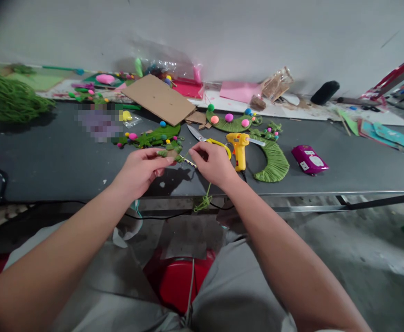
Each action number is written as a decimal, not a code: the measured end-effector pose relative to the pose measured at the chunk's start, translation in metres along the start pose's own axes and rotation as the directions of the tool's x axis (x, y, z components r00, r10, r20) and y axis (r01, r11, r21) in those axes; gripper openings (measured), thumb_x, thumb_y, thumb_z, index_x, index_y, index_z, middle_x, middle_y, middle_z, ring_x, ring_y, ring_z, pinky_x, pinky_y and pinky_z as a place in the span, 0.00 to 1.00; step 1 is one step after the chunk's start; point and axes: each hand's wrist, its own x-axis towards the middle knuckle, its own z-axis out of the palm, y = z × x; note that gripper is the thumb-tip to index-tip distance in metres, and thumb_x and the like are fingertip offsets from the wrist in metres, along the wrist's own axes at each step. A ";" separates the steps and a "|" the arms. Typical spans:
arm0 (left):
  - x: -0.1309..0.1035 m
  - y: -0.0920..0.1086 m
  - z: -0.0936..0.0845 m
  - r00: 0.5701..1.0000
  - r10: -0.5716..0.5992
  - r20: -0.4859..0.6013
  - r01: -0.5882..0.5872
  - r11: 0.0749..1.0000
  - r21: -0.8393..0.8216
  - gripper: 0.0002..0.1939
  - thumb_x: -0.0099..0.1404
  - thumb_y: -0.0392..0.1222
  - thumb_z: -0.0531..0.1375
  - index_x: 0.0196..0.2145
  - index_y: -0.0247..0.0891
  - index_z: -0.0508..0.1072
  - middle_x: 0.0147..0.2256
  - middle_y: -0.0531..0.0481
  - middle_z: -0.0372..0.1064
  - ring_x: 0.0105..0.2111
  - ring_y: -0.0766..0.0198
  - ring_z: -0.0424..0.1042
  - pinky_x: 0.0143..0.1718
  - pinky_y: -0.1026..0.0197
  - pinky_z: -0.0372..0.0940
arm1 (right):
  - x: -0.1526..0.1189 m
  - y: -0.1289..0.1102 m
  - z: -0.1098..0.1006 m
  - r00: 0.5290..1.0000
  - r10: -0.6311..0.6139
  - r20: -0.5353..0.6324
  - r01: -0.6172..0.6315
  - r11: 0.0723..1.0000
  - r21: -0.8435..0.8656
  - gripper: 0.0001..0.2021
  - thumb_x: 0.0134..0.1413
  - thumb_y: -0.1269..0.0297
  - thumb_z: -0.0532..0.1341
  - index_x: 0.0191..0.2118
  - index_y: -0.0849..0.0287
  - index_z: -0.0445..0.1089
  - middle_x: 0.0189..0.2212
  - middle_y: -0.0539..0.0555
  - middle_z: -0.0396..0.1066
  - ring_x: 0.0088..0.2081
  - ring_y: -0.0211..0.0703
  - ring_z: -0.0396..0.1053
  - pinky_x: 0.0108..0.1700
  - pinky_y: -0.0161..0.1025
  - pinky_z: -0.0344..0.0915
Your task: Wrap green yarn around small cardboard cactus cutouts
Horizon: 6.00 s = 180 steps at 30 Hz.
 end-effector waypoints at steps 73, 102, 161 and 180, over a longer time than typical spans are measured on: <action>0.015 0.010 0.006 0.982 0.172 -0.082 -0.173 0.985 -0.009 0.12 0.46 0.39 0.73 0.31 0.35 0.81 0.25 0.51 0.75 0.24 0.66 0.69 0.26 0.64 0.56 | 0.037 -0.006 0.022 0.999 0.050 -0.014 -0.048 0.986 0.159 0.13 0.59 0.56 0.58 0.32 0.60 0.73 0.25 0.50 0.69 0.28 0.39 0.62 0.32 0.38 0.58; 0.029 0.018 0.007 0.892 0.258 -0.371 -0.277 0.961 0.002 0.06 0.53 0.30 0.65 0.31 0.37 0.77 0.24 0.54 0.70 0.23 0.66 0.66 0.27 0.63 0.62 | 0.042 -0.031 0.033 0.991 -0.105 -0.080 0.104 0.994 -0.014 0.07 0.58 0.65 0.63 0.33 0.59 0.78 0.28 0.52 0.77 0.29 0.40 0.67 0.35 0.38 0.59; 0.027 0.004 0.000 0.885 0.359 -0.296 -0.343 0.933 0.105 0.05 0.50 0.30 0.67 0.26 0.37 0.78 0.21 0.54 0.67 0.22 0.67 0.62 0.24 0.64 0.56 | 0.031 -0.037 0.030 0.991 -0.124 -0.053 0.118 0.986 -0.115 0.09 0.65 0.64 0.58 0.37 0.57 0.76 0.32 0.55 0.77 0.34 0.46 0.70 0.39 0.40 0.59; 0.031 0.002 0.000 0.934 0.230 -0.273 -0.266 0.958 -0.104 0.10 0.47 0.41 0.70 0.28 0.35 0.78 0.25 0.52 0.72 0.17 0.75 0.53 0.19 0.65 0.48 | 0.031 -0.029 0.042 0.996 -0.077 0.041 0.074 0.995 0.068 0.12 0.64 0.62 0.57 0.34 0.60 0.76 0.27 0.50 0.73 0.29 0.40 0.65 0.34 0.36 0.59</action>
